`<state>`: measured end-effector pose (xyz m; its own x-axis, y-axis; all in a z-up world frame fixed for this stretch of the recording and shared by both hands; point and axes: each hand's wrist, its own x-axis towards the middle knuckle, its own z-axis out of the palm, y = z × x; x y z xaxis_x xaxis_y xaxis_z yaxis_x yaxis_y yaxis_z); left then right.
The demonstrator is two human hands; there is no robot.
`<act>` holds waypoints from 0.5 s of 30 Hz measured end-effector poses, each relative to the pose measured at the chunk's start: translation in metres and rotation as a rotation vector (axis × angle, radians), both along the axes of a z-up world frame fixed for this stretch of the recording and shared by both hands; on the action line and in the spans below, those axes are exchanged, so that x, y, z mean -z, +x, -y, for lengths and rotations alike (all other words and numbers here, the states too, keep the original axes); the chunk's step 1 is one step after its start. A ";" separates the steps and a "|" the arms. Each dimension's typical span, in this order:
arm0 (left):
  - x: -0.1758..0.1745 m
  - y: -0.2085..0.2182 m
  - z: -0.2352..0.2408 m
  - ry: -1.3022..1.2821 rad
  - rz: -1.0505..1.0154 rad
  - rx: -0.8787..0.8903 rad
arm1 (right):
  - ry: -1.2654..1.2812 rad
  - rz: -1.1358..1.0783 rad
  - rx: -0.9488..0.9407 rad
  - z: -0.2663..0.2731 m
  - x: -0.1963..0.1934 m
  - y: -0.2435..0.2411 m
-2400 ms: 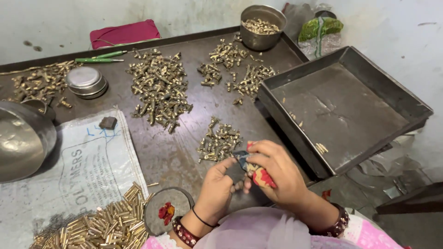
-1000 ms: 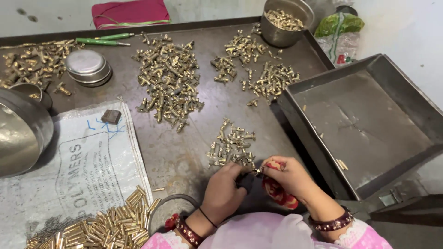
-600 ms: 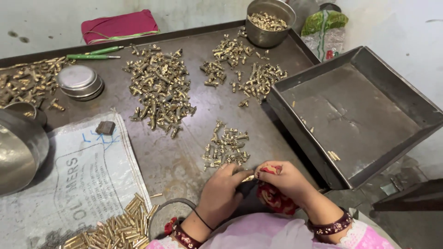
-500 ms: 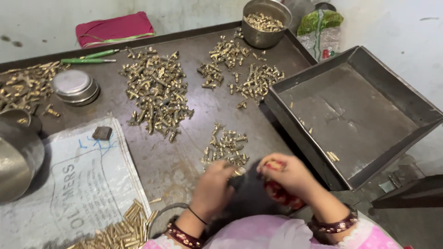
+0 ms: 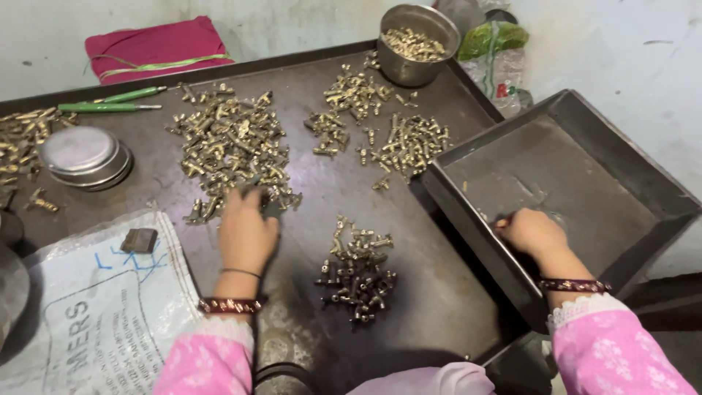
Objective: The person sits at a metal workbench covered with small brass fittings. They pick up fittings one at a time, rub each with a red cloth and a dark abrasive block, and place the handled pieces onto a metal tray or into piles on the bench.
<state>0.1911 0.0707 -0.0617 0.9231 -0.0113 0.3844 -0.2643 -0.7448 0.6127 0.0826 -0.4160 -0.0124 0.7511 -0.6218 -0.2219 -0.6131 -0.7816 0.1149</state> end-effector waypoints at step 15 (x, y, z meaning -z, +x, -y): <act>-0.041 -0.188 0.104 -1.092 -0.700 0.636 | 0.386 0.438 -0.969 -0.184 -0.077 -0.088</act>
<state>0.0032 -0.0333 -0.0210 0.8725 -0.4859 -0.0513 0.2209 0.2985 0.9285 -0.0054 -0.2319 0.0649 0.9393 0.3183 0.1282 0.3428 -0.8857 -0.3131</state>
